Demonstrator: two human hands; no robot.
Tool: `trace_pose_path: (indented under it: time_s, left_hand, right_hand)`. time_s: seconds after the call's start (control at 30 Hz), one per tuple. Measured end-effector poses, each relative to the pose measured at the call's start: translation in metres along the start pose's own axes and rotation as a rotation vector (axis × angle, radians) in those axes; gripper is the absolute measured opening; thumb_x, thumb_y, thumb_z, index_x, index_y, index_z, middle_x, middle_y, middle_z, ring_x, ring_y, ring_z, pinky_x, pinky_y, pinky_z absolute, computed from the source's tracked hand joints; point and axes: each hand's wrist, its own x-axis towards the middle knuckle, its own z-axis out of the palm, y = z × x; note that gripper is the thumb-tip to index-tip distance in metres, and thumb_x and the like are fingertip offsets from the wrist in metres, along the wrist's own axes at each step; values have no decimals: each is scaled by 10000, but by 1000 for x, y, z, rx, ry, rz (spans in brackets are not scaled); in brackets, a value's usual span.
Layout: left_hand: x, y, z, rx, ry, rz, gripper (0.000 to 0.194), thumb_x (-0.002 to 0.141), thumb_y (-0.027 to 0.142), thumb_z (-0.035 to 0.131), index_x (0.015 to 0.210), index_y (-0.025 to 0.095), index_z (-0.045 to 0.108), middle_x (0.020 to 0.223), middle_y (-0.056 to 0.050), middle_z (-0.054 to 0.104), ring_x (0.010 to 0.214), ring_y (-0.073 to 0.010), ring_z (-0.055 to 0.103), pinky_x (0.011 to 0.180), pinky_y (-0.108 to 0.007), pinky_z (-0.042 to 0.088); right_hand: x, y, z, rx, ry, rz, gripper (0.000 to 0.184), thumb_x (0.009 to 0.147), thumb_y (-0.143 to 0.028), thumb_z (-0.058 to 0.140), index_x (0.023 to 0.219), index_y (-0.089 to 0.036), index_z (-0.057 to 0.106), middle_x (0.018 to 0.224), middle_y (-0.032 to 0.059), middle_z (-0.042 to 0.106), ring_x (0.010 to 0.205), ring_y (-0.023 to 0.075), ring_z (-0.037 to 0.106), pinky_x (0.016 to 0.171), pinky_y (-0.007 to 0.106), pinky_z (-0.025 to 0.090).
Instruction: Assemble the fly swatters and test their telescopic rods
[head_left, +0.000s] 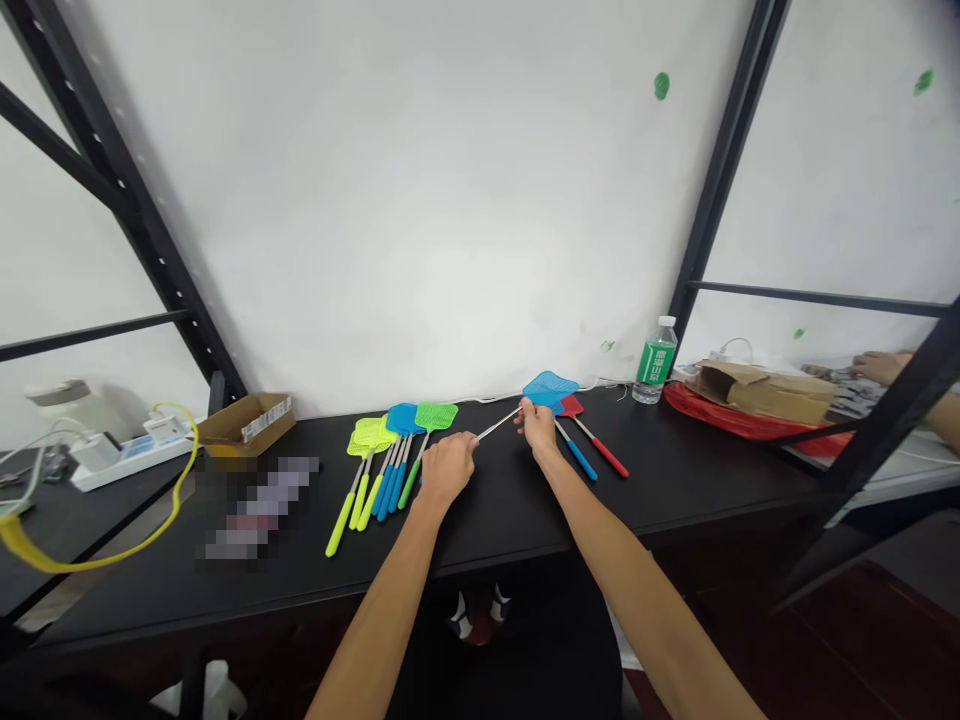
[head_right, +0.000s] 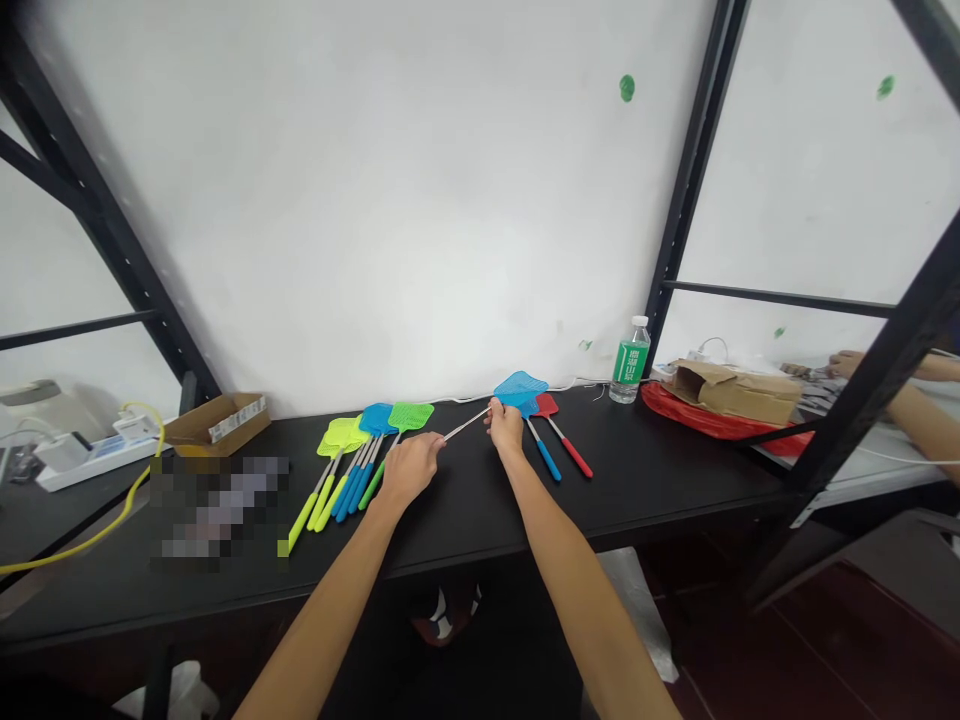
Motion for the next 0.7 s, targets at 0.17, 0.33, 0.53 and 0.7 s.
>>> trace_pose_path:
  time_s: [0.17,0.33,0.53,0.7]
  left_hand:
    - [1,-10,-4,-1,34,-27,321,999,333,358,1061,269,666,1091,-59,701,997,-206,648,796,-289,430]
    - [-1,-10,-3,-12,91,-22,292,991,297,360,1077,245,635,1059,-63,701,964,-210,649,780,-292,427]
    - [-5,0,-5,-35,122,21,274,937,262,458,1184,263,579,1106,-41,693,958,-197,644,763,-280,423]
    - [-6,3,-9,-29,85,28,345,993,426,375,1185,269,615,1095,-63,700,952,-192,652,736,-267,416]
  right_hand:
    - [8,2,-13,41,174,13,473,809,-637,501,762,-173,587,635,34,610,574,161,621,439,234,471]
    - [-1,-7,-10,245,55,63,527,791,-705,501,859,-188,577,623,4,598,529,140,598,419,220,418]
    - [-28,-19,10,270,-347,66,535,771,-690,583,875,-169,644,671,28,635,513,109,562,420,195,357]
    - [-38,-16,19,249,-572,40,502,783,-650,611,885,-163,679,747,47,693,540,103,584,443,190,383]
